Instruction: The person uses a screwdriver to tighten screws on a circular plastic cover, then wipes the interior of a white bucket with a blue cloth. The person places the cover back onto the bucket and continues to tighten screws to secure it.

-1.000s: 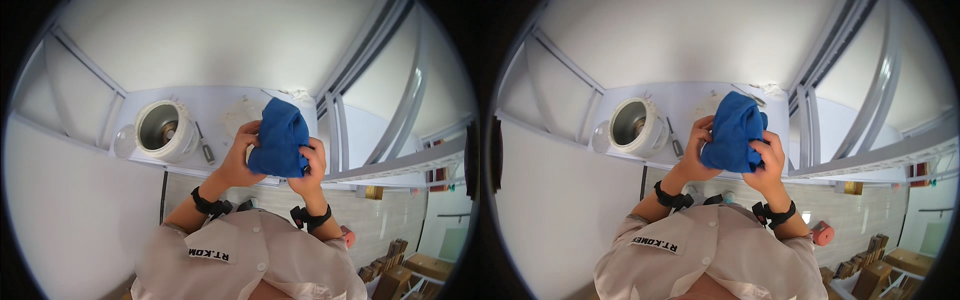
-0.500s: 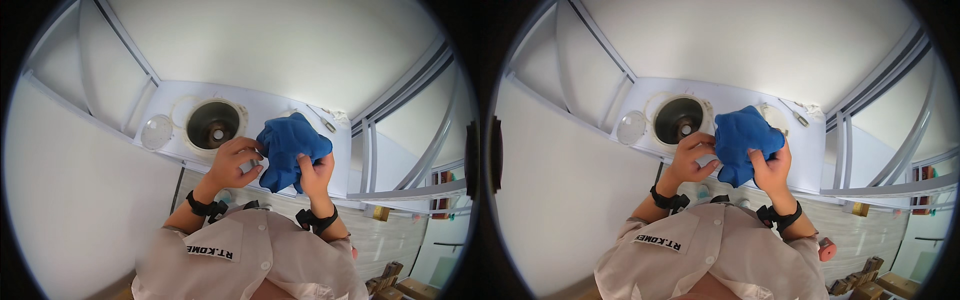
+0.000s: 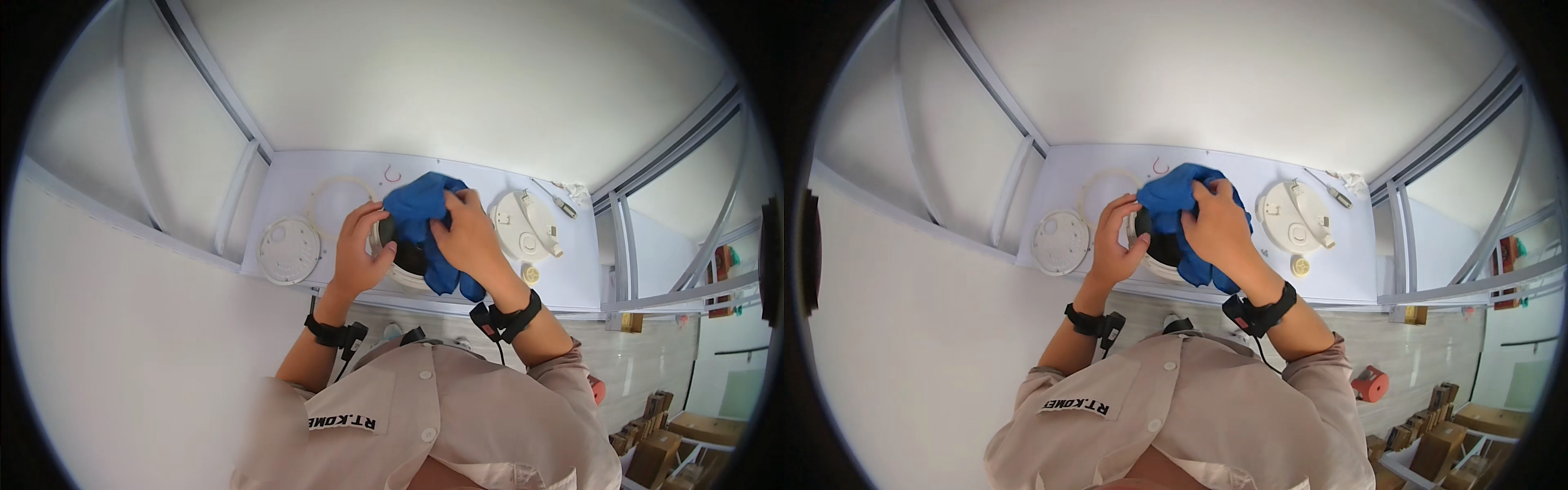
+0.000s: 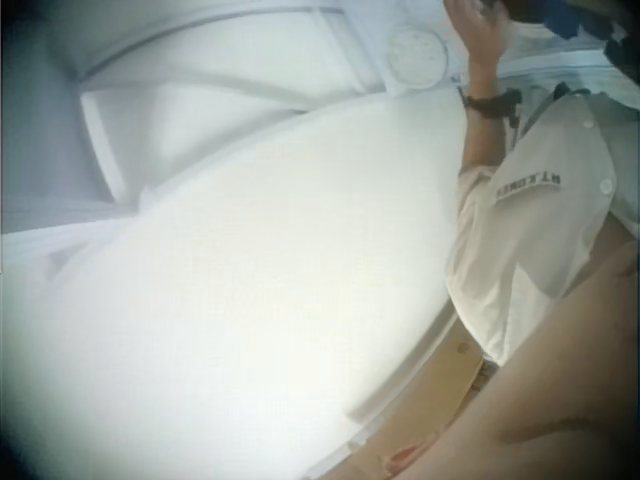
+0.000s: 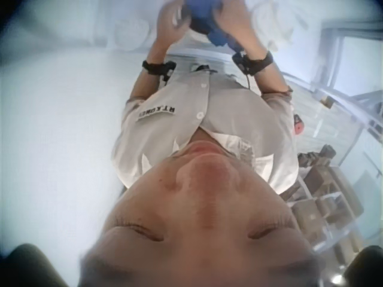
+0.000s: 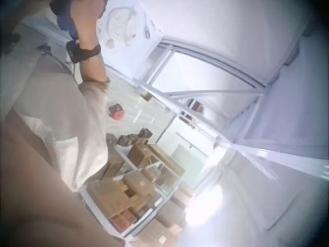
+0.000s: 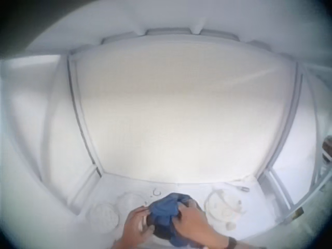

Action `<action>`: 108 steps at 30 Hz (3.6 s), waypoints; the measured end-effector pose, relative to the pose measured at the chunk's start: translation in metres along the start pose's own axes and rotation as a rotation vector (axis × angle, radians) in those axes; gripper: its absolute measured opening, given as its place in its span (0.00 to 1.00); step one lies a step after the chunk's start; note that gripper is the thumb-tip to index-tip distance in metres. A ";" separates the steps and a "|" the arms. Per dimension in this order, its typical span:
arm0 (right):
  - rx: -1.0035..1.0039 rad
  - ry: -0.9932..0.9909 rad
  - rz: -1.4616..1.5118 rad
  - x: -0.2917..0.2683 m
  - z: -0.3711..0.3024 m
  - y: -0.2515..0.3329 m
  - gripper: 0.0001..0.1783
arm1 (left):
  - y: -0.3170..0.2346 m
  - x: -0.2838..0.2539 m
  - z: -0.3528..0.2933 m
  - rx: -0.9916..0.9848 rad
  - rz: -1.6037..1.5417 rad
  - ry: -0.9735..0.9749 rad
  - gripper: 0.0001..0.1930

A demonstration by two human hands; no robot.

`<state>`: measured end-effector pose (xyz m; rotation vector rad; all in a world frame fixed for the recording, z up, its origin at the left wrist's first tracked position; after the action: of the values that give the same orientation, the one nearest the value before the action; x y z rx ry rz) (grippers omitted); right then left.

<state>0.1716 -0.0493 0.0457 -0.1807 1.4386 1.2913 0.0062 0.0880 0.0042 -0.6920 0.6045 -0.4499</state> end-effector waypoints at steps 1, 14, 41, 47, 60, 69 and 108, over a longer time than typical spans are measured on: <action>0.009 0.076 -0.069 0.016 0.003 -0.001 0.30 | 0.004 0.003 0.000 -0.018 -0.033 -0.003 0.28; 0.206 0.668 0.150 0.101 0.025 -0.015 0.39 | 0.024 0.030 0.007 -0.081 -0.115 0.224 0.35; -0.214 1.336 -0.657 0.090 -0.009 0.004 0.39 | 0.021 0.024 0.011 -0.079 -0.048 0.203 0.37; -0.176 1.346 -0.488 0.113 -0.013 -0.013 0.41 | 0.021 0.027 0.012 -0.130 -0.057 0.192 0.37; -1.102 0.467 -0.596 0.103 -0.001 0.038 0.06 | 0.019 0.022 0.012 -0.100 -0.035 0.160 0.38; -0.833 0.517 -0.966 0.116 0.009 -0.005 0.08 | 0.022 0.026 0.010 -0.129 -0.038 0.190 0.38; -0.358 0.722 -0.655 0.107 0.030 -0.018 0.21 | 0.018 0.031 0.009 -0.137 -0.046 0.120 0.38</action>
<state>0.1656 0.0227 -0.0407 -1.3520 1.5109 0.9393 0.0383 0.0873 -0.0144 -0.8145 0.7386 -0.4981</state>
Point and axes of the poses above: each hand's wrist, its own z-axis towards the middle knuckle, its own x-axis out of the palm, y = z × x, the point moved 9 cm from there along z, towards the middle knuckle, and after that the axes turned 2 degrees about -z, right-handed, at the moved point
